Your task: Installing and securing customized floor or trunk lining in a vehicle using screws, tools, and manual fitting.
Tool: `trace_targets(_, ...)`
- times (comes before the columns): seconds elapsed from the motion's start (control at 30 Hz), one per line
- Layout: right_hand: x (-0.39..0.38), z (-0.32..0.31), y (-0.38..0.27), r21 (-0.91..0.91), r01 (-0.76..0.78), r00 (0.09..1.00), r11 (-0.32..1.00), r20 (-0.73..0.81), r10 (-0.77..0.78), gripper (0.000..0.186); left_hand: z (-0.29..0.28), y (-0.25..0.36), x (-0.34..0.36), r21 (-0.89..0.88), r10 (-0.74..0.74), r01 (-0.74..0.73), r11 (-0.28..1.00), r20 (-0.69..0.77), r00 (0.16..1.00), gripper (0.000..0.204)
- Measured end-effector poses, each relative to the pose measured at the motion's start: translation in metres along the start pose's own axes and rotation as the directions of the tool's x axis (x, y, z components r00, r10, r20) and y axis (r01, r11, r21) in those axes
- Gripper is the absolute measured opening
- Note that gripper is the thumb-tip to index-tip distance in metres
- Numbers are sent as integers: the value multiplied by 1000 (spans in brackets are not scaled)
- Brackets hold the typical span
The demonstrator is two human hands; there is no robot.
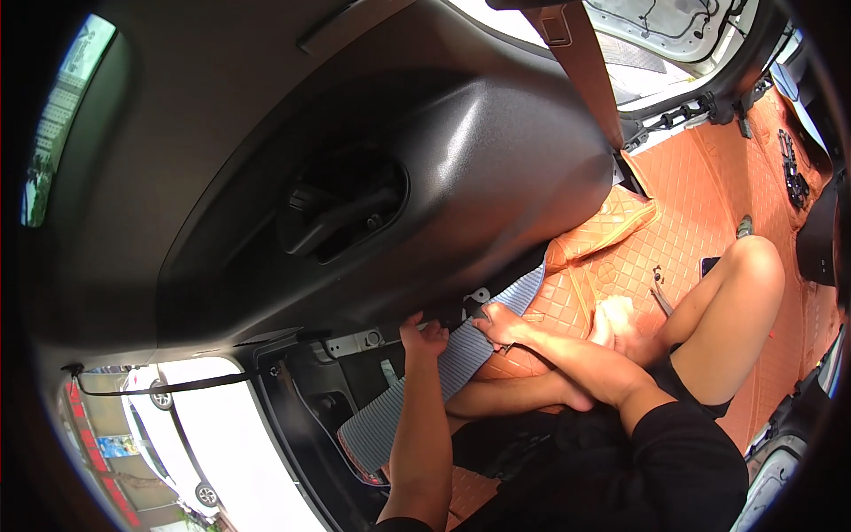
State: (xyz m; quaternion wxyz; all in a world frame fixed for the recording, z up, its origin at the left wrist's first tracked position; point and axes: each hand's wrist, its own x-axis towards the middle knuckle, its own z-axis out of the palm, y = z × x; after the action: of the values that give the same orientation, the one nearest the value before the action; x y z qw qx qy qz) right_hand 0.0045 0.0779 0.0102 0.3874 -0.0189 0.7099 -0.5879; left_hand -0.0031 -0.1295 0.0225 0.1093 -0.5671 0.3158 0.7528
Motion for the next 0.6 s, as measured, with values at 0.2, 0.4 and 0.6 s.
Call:
trace_targets(0.2, -5, -4, -3, -34, -46, 999, 998, -28, 45, 36, 12, -26, 3, -307, 70, -114, 945, -151, 986, 49)
trace_targets(0.4, -3, -8, 3, -52, 18, 1000, 998, -2, -19, 39, 1, -46, 0, -460, 251, -163, 873, 137, 958, 44)
trace_targets(0.6, -1, -9, 2, -82, 8, 1000, 997, 2, -8, 42, 7, -53, -8, -612, 300, -131, 780, 181, 937, 43)
